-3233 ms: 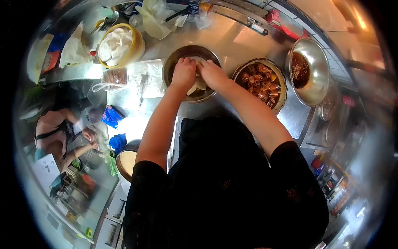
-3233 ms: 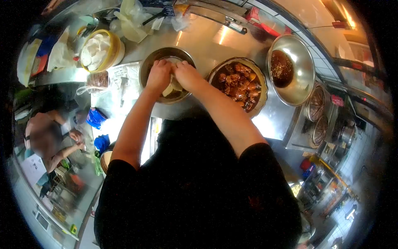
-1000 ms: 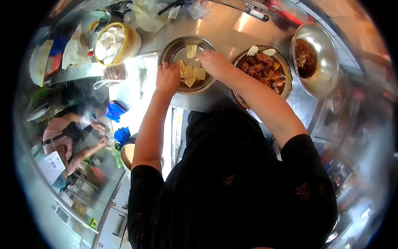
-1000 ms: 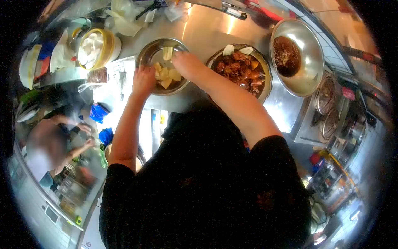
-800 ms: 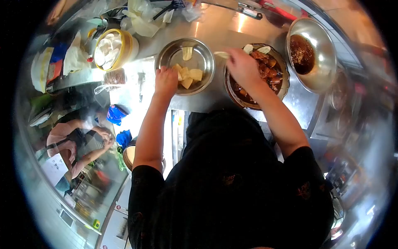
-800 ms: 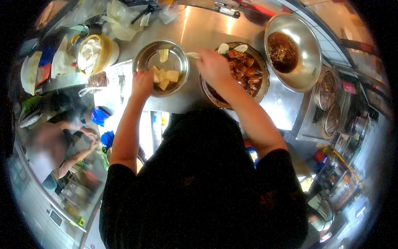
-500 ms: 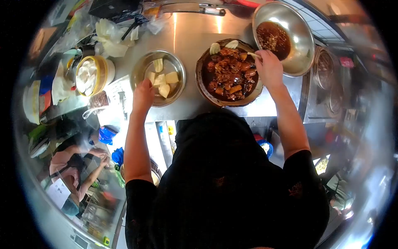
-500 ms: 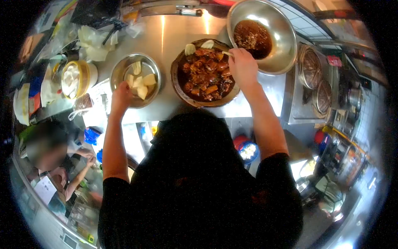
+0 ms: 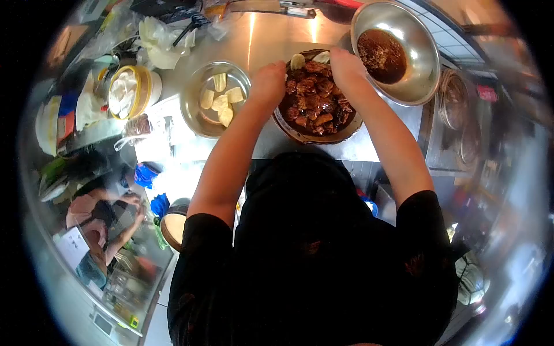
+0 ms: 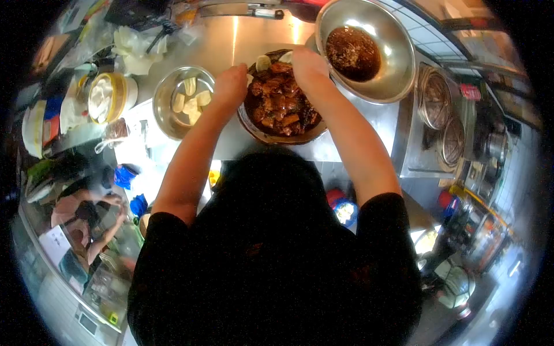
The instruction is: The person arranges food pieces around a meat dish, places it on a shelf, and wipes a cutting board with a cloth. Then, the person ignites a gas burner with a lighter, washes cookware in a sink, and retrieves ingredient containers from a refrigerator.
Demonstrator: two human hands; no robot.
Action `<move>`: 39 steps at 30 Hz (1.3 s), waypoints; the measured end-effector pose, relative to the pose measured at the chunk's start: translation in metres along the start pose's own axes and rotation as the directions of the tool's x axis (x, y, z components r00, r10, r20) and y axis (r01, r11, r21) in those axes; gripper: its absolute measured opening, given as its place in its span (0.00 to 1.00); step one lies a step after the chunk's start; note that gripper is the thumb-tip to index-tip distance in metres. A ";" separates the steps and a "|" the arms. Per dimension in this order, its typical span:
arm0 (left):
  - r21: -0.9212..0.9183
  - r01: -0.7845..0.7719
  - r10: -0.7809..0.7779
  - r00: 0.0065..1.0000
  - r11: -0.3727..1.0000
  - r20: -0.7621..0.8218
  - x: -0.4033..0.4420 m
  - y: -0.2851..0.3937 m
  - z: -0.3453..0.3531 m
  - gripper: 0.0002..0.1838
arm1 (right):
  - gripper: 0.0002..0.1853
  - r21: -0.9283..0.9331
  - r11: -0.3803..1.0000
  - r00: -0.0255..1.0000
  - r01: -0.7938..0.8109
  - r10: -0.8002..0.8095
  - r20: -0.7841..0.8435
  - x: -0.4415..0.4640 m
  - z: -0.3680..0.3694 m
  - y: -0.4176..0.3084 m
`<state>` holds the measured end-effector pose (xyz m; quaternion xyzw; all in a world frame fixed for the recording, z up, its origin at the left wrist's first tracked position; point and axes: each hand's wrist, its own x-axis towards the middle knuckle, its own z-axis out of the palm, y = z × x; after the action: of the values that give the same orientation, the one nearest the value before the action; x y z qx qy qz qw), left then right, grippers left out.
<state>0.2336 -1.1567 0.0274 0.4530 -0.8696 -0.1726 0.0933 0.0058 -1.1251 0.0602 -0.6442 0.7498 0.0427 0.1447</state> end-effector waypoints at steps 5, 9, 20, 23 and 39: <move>0.007 0.015 -0.015 1.000 1.000 -0.019 0.000 0.006 0.016 0.05 | 0.15 -0.030 0.989 0.981 -0.145 0.148 0.129 0.003 -0.005 -0.007; 0.018 0.044 -0.044 0.999 0.999 -0.026 -0.009 0.014 0.015 0.05 | 0.14 -0.111 0.986 0.988 -0.125 0.133 0.077 0.004 -0.006 -0.017; 0.000 0.529 -0.524 0.841 0.848 -0.135 -0.110 -0.141 -0.034 0.09 | 0.08 0.217 0.750 0.780 0.625 -0.608 -0.146 -0.001 0.028 -0.195; -0.002 0.510 -0.510 0.860 0.860 -0.002 -0.119 -0.165 -0.019 0.14 | 0.08 0.153 0.758 0.771 0.634 -0.635 -0.053 0.015 0.088 -0.235; -0.317 0.437 -0.509 0.839 0.842 -0.194 -0.121 -0.158 -0.038 0.05 | 0.16 0.523 0.766 0.920 0.375 -0.236 -0.314 -0.028 0.019 -0.188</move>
<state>0.4340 -1.1493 0.0015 0.6581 -0.6779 -0.2395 0.2235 0.1961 -1.1248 0.0723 -0.6849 0.6233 -0.2837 0.2488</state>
